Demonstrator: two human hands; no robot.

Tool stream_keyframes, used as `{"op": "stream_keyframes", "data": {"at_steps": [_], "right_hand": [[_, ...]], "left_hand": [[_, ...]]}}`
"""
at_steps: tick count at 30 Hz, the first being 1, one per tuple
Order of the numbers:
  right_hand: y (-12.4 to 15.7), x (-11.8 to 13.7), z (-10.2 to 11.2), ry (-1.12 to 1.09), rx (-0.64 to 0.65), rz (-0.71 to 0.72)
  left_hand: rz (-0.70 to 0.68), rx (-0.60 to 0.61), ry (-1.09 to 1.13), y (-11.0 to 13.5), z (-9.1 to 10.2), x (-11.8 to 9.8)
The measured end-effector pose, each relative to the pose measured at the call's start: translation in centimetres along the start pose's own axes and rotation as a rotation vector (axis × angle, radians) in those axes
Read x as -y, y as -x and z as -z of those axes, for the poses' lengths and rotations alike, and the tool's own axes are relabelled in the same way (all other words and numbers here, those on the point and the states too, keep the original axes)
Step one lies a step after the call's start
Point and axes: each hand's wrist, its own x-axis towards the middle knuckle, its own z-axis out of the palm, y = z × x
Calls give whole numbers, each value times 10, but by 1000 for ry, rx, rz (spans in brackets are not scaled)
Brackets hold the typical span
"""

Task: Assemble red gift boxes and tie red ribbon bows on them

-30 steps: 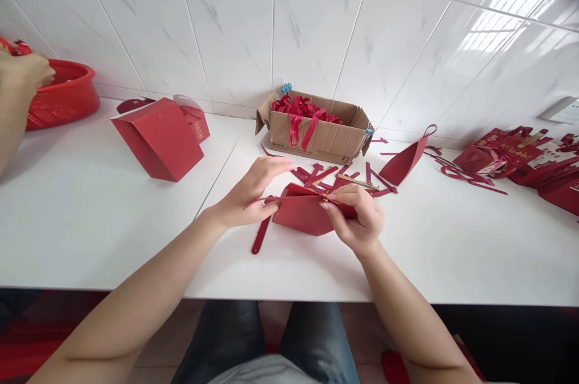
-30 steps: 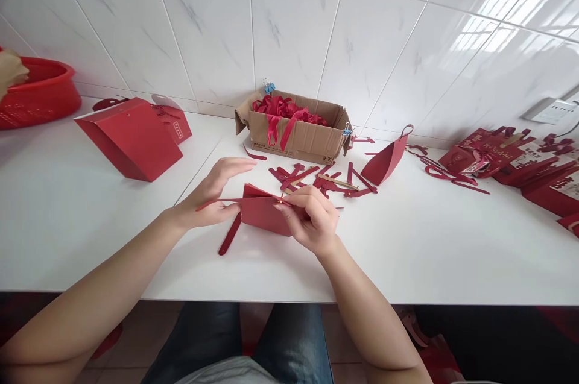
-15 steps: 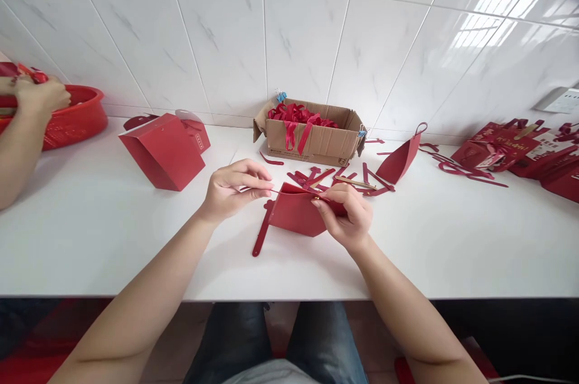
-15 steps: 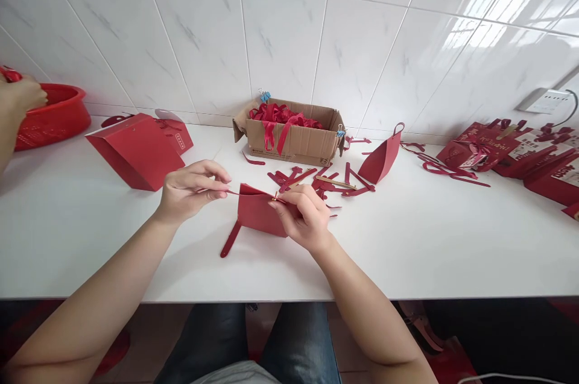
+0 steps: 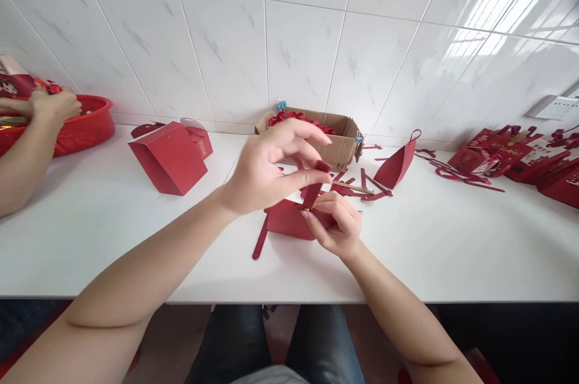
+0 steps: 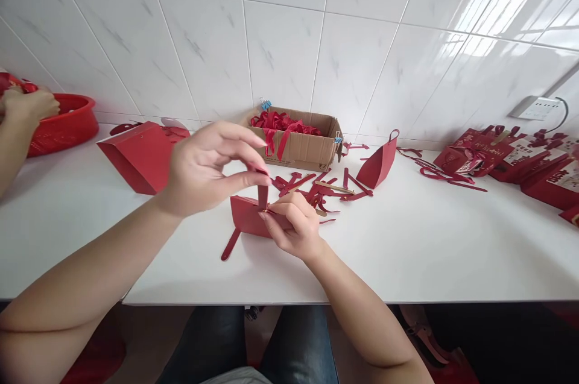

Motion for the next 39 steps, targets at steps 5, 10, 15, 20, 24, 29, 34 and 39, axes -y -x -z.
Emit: {"op": "stream_keyframes", "data": {"at_steps": [5, 10, 15, 20, 24, 29, 34, 39], "right_hand": [[2, -1, -2, 18, 9, 31], [3, 1, -2, 12, 54, 58], [0, 4, 0, 18, 88, 69], [-2, 5, 1, -3, 98, 63], [-1, 4, 1, -14, 103, 27], [-2, 3, 1, -58, 105, 6], [-5, 4, 1, -80, 95, -15], [-4, 4, 0, -87, 81, -22]], "left_hand": [[213, -27, -37, -2, -14, 1], [316, 5, -5, 5, 0, 14], [523, 251, 152, 15, 14, 21], [516, 297, 104, 28, 21, 27], [558, 247, -32, 30, 19, 26], [781, 442, 277, 27, 19, 21], [762, 427, 281, 28, 19, 16], [705, 415, 223, 30, 19, 14]]}}
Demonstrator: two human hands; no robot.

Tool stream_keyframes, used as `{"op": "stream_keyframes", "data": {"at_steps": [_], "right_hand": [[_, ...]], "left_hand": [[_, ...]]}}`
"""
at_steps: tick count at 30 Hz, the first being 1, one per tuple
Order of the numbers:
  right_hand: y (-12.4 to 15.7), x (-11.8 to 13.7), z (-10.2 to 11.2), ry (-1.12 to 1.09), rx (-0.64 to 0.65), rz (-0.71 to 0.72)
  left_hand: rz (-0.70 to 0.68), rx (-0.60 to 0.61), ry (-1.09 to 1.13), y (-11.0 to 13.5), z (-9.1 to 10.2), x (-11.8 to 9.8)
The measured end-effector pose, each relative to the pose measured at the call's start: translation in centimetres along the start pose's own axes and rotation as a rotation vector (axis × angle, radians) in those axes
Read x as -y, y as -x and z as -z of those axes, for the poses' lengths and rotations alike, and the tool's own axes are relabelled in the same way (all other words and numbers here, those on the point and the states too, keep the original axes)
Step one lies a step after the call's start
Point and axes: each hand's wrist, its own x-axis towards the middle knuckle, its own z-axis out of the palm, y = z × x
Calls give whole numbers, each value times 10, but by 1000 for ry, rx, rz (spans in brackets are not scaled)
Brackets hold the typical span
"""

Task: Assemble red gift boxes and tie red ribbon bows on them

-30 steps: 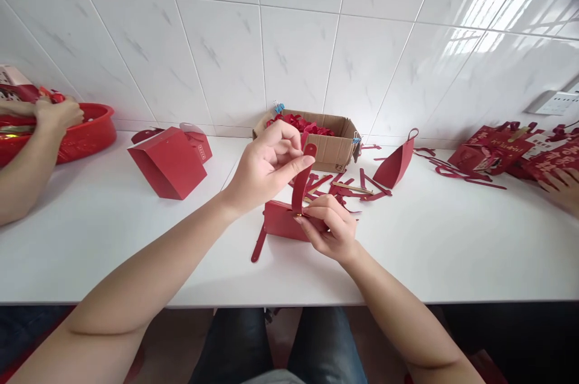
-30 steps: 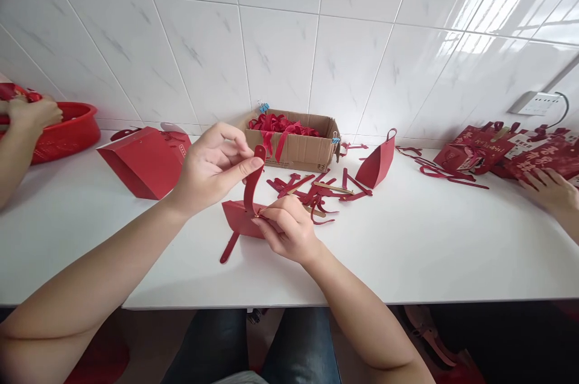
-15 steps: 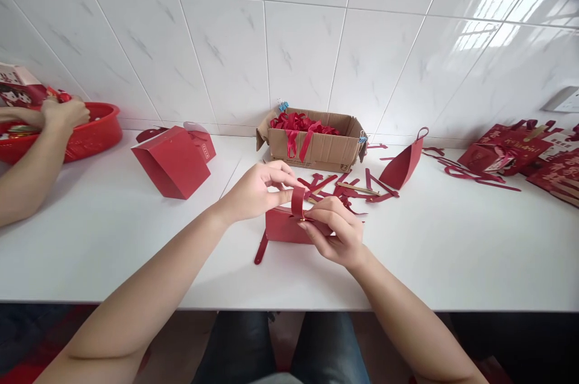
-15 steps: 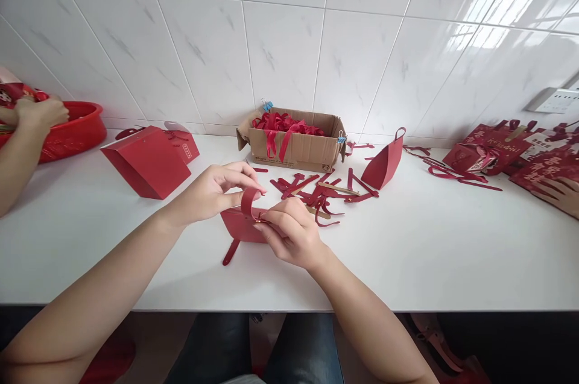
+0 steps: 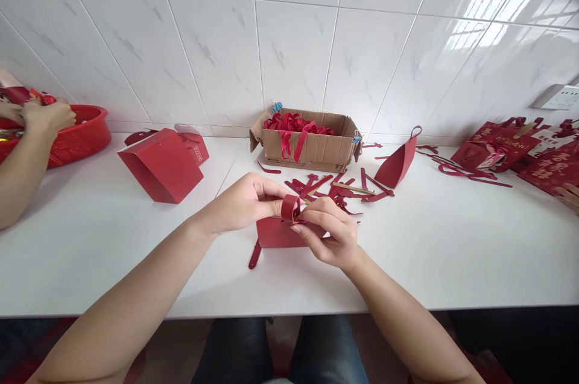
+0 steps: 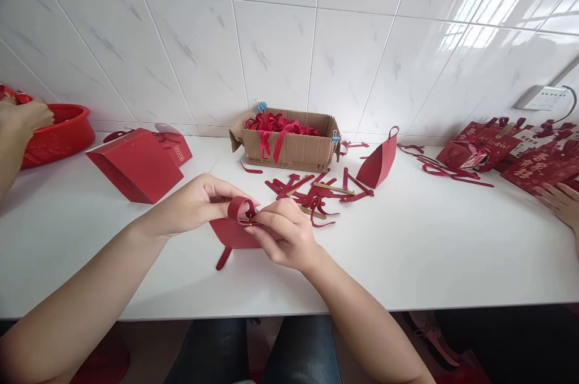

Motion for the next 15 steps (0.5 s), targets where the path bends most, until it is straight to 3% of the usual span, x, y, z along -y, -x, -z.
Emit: {"op": "stream_keyframes", "data": {"at_steps": [5, 15], "right_hand": [[1, -1, -1, 0, -6, 3], [0, 0, 1, 8, -2, -10]], "left_hand": [[-9, -60, -8, -1, 0, -1], [-41, -24, -88, 0, 0, -6]]}}
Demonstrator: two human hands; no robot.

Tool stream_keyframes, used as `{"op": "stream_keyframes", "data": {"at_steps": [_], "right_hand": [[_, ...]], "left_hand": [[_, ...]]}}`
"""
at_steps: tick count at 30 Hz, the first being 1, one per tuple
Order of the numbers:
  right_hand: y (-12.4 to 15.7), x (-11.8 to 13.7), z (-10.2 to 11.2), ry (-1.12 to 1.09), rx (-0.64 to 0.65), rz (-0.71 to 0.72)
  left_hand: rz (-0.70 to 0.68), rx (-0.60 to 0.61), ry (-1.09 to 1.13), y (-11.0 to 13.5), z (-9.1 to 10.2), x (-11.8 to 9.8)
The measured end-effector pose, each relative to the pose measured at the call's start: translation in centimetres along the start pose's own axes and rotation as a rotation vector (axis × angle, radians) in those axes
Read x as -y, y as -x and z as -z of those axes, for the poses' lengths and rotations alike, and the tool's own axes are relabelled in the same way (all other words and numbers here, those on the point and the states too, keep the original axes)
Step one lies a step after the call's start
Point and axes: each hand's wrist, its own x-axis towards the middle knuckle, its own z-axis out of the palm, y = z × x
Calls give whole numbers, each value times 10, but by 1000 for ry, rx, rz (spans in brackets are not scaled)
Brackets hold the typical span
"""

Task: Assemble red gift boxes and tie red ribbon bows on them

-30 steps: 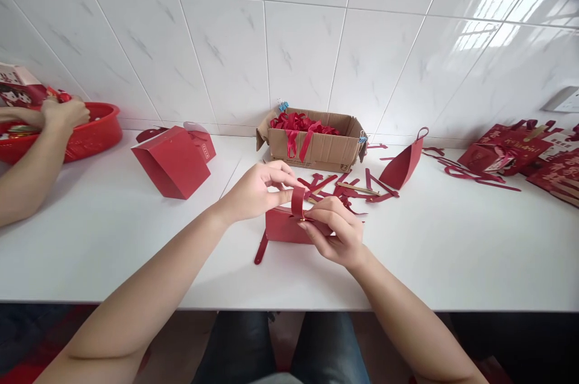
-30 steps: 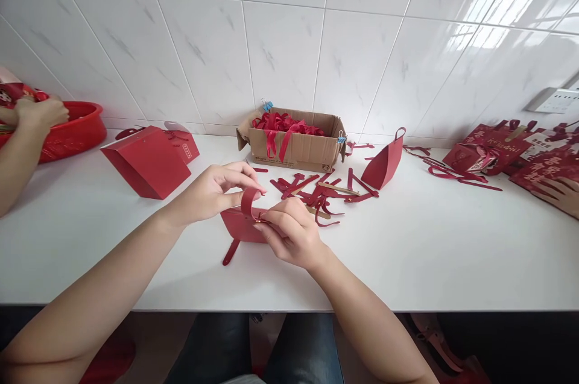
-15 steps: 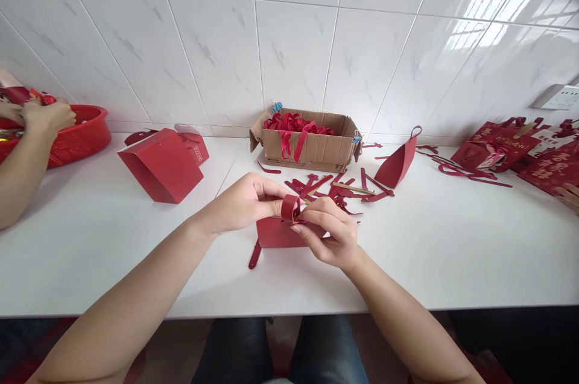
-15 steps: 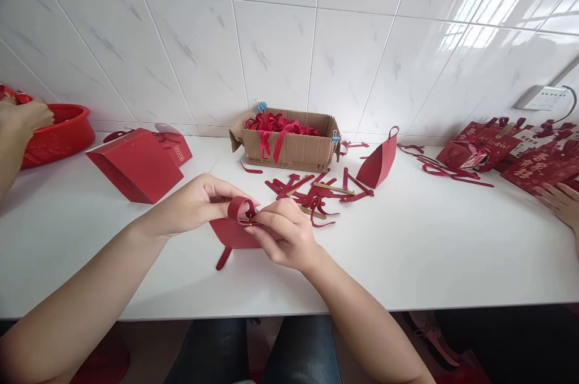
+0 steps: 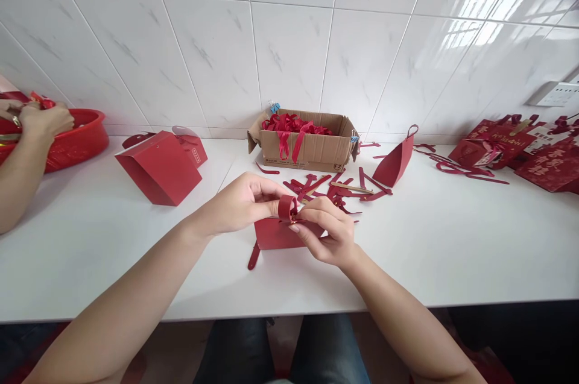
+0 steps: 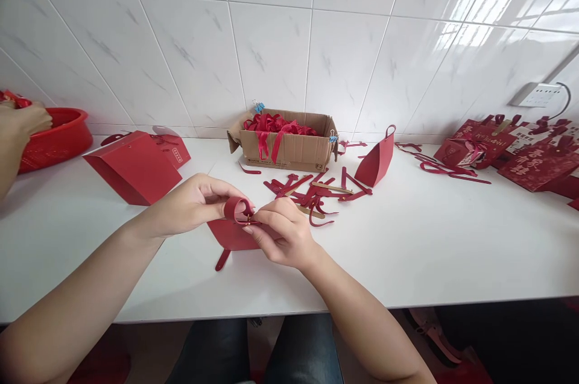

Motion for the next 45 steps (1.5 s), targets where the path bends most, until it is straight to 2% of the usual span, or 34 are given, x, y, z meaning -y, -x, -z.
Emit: {"op": "stream_keyframes", "data": {"at_steps": [11, 19, 22, 25, 29, 32, 34, 36, 41, 45], "right_hand": [[0, -1, -1, 18, 0, 11], [5, -1, -3, -7, -47, -37], [8, -1, -3, -11, -30, -76], [8, -1, -3, -26, 6, -93], [5, 0, -3, -62, 23, -83], [4, 2, -2, -60, 21, -42], [3, 4, -1, -21, 20, 0], [4, 5, 0, 24, 31, 45], [4, 4, 2, 67, 34, 107], [2, 3, 2, 4, 30, 114]], "left_hand": [[-20, 46, -86, 9, 1, 1], [-116, -1, -96, 24, -2, 12], [-186, 19, -64, 29, -2, 17], [-322, 14, -38, 29, -5, 27], [-450, -68, -18, 28, -13, 47], [-366, -151, 19, 31, -19, 58], [-292, -185, 62, 34, -23, 61], [-279, -204, 95, 36, -27, 60], [-366, -266, 80, 36, -36, 62], [-432, -298, 94, 34, -41, 68]]}}
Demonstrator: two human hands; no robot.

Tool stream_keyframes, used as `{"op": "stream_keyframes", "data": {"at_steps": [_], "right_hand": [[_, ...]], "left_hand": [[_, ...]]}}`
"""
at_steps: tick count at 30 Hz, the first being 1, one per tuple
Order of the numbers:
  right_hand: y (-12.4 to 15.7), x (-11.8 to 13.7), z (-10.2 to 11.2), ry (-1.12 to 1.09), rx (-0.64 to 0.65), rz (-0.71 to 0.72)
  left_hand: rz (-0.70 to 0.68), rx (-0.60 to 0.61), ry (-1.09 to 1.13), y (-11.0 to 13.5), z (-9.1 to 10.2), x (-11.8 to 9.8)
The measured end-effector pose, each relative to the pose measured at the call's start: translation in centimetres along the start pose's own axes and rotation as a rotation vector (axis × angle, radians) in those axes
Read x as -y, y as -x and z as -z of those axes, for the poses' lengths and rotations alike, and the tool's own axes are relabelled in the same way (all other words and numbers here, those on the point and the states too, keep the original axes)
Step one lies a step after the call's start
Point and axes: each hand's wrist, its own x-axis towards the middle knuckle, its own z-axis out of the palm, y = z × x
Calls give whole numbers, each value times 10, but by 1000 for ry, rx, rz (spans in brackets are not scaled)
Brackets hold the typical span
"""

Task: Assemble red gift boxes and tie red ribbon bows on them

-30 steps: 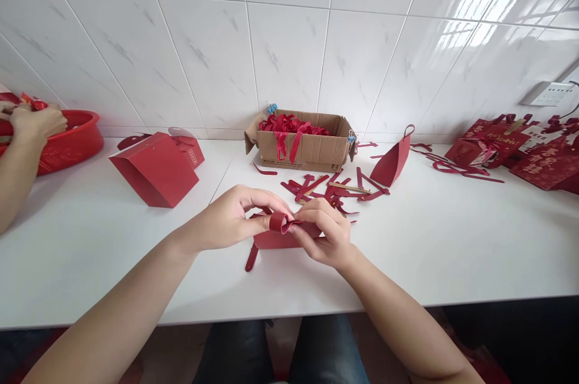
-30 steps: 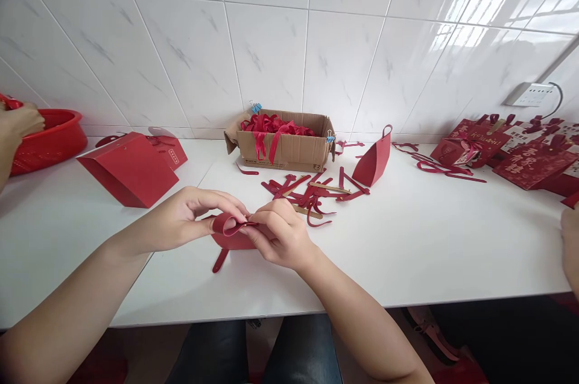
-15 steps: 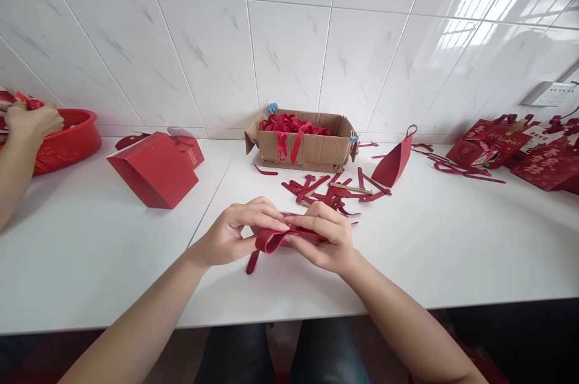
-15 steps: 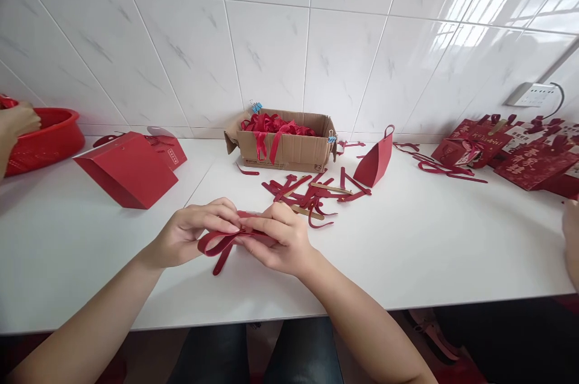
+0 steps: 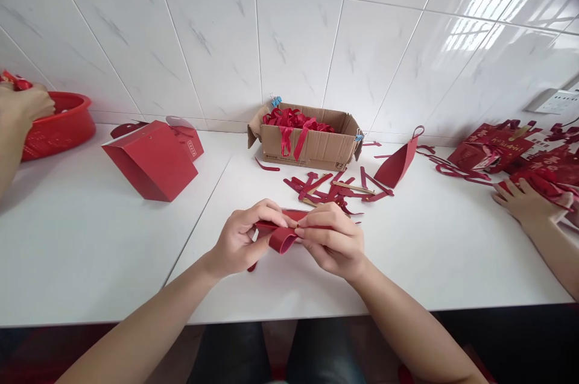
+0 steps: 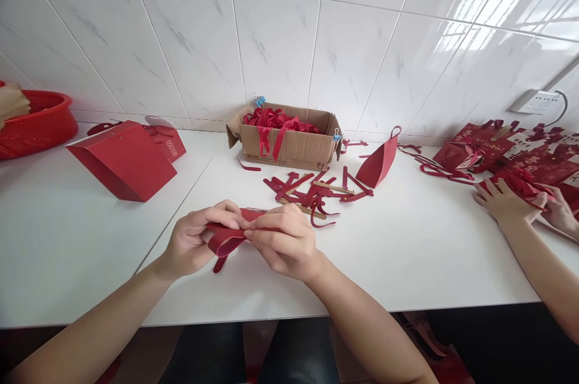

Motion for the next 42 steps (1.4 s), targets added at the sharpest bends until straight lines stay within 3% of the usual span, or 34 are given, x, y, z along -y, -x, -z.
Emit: {"op": "stream_keyframes", "data": {"at_steps": [13, 18, 29, 34, 38, 42], "right_hand": [[1, -2, -2, -3, 50, -63], [1, -2, -1, -23, 53, -69], [5, -4, -4, -113, -5, -193], [4, -5, -4, -211, -9, -376], [2, -6, -5, -251, 62, -298], [3, -8, -7, -217, 53, -238]], "left_hand": [[-45, -29, -20, -1, -4, -1], [-58, -93, -131, 0, -4, -2], [-44, -127, -191, -1, -6, -1], [-134, -156, -234, 0, -5, 2], [-138, -163, -216, 2, -5, 5], [-137, -165, -209, 2, -6, 7]]}}
